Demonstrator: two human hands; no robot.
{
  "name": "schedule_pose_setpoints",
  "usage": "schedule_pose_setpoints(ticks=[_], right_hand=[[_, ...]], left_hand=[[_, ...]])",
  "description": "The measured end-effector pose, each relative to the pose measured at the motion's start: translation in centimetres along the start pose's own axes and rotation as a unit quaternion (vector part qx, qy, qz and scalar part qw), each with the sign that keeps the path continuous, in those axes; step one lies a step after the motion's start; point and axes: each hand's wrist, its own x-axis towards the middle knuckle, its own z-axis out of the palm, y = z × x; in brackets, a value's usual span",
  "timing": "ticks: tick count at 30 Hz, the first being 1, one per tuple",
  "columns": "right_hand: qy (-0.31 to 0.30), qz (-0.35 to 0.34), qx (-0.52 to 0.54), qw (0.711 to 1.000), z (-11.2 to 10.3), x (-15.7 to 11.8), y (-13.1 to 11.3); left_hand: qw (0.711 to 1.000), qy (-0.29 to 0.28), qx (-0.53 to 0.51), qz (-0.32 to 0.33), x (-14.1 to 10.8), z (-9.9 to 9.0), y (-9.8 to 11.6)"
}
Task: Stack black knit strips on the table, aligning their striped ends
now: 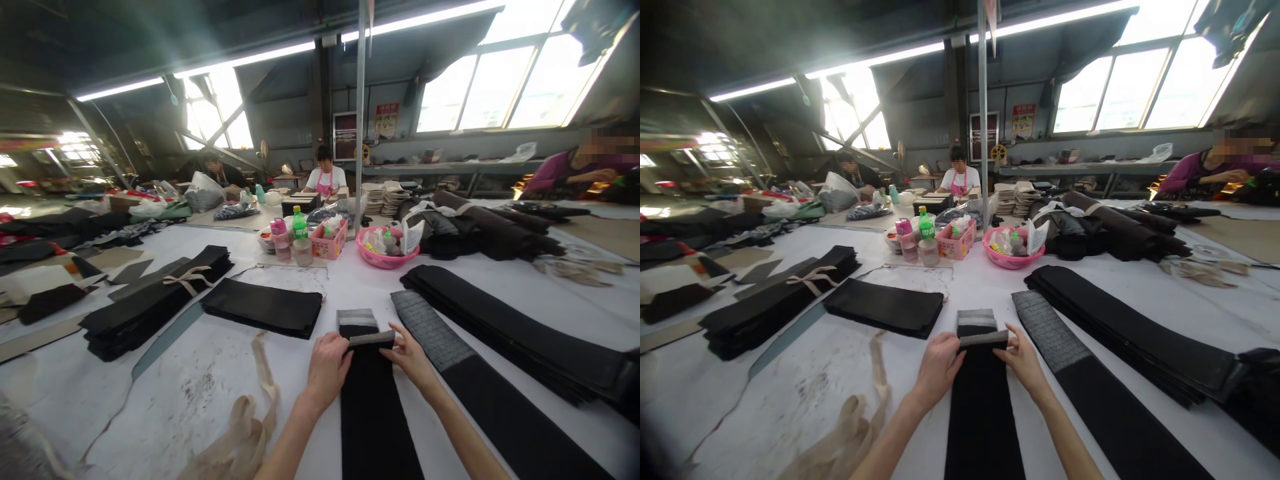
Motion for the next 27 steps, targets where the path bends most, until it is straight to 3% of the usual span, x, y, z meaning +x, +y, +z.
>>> schedule_pose_setpoints(ticks=[3, 5, 10, 15, 19, 23, 27], right_hand=[[-0.1, 0.015, 0.037, 0.994, 0.4, -1.3, -0.1], [-0.132, 0.026, 0.016, 0.991, 0.7, -2.1, -0.2], [-0.072, 0.011, -0.088, 0.993, 1.4, -3.1, 0.4], [0.005, -0.037, -0.137, 0.99, 1.8, -3.5, 0.9], [0.0, -0.047, -0.139, 0.989, 1.8, -4.3, 0.5], [0.003, -0.018, -0.153, 0.988, 1.4, -4.7, 0.1], [0.02, -0.01, -0.187, 0.982, 1.5, -4.5, 0.2]], left_hand=[[0.997, -0.019, -0.056, -0.039, -0.7, 0.2, 0.0], [0.99, -0.048, -0.109, -0.082, -0.9, 0.5, -0.1], [0.955, -0.127, -0.225, -0.147, -1.4, 0.9, -0.8], [0.882, -0.234, -0.348, -0.216, -3.5, 1.3, -0.3], [0.831, -0.219, -0.453, -0.237, -6.9, 0.6, 2.4], [0.748, -0.232, -0.577, -0.234, -11.1, -0.1, 5.3], [0.7, -0.232, -0.625, -0.258, -14.6, 0.9, 6.0]])
